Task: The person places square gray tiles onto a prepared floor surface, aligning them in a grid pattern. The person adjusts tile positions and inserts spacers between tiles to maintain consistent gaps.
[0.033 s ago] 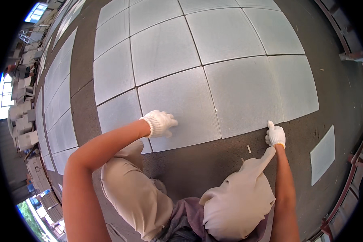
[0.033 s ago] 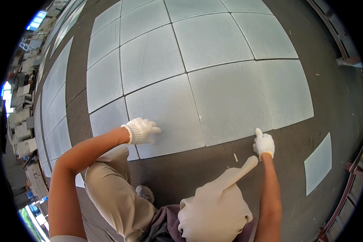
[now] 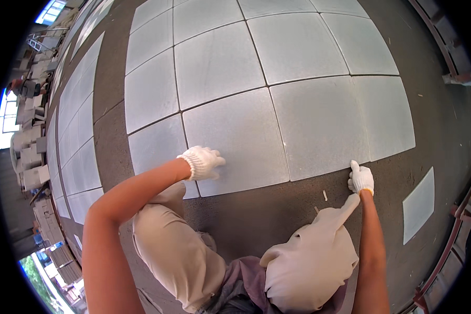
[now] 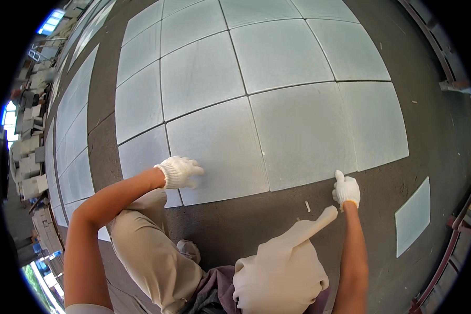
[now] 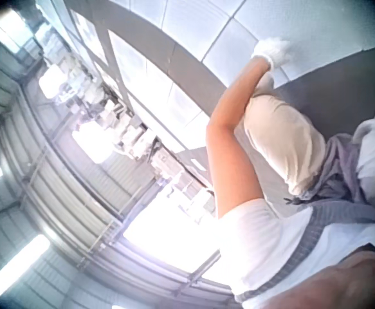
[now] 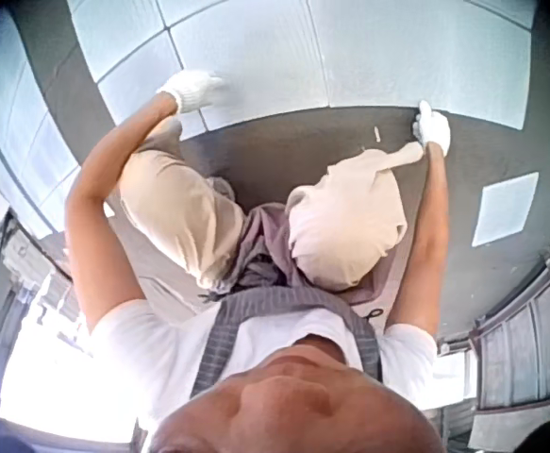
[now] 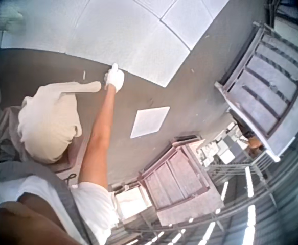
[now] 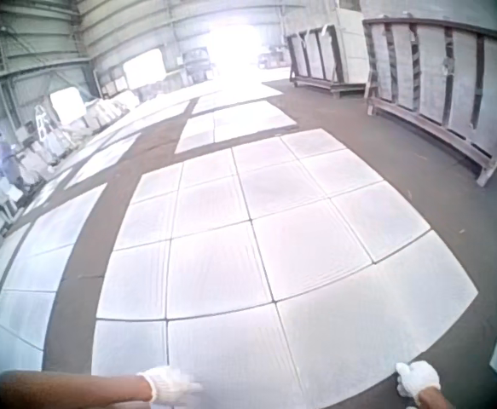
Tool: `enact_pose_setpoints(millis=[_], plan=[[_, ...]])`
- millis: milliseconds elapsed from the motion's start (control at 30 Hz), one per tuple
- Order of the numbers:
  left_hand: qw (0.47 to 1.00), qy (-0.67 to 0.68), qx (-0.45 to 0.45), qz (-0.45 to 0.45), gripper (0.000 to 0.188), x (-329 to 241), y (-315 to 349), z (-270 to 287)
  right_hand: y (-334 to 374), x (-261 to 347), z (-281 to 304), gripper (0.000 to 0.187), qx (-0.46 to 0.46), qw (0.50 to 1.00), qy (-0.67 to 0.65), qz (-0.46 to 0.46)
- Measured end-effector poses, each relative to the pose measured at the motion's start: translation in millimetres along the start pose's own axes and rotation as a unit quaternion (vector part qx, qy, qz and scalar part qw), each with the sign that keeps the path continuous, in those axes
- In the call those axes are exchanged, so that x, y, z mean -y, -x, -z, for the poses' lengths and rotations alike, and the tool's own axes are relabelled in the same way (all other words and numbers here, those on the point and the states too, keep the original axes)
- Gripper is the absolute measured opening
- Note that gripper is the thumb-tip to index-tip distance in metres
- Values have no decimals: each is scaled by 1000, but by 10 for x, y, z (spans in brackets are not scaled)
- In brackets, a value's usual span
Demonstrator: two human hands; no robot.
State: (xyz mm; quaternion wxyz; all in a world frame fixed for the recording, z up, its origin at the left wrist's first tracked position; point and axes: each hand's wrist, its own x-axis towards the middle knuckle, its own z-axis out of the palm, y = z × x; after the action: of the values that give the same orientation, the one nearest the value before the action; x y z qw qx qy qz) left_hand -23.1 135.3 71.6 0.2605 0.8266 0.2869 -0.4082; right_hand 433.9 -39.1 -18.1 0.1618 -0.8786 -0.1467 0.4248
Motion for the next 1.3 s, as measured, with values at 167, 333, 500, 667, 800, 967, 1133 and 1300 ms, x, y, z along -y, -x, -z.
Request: enact_pose_setpoints(millis=[167,333,500,667,800,967,1133,1300], plan=[[966,105,-179,153,44,430,467,-998,95,108,-168,37,-37,983,113,138],[842,206,-421,267,48,313,474,-1954,433,718,-715,44,84,942,138,293],[738,232,-515,370,56,343,442,-2454,1385,2075,-1279,56,250,812,321,418],[637,240,-519,516,60,706,577,-2694,2031,2582,-2287,65,396,694,432,418],[580,293,-468,600,64,1076,875,-2927,2228,2199,-3340,77,402,742,366,392],[586,410,-369,594,73,1442,1174,-2769,2616,1568,-4005,72,220,891,242,316],[564,446,-393,574,76,1541,1199,-2986,2898,1650,-4220,71,138,926,241,257],[554,464,-407,559,74,1671,1162,-3072,2766,1609,-4252,63,125,935,202,262]])
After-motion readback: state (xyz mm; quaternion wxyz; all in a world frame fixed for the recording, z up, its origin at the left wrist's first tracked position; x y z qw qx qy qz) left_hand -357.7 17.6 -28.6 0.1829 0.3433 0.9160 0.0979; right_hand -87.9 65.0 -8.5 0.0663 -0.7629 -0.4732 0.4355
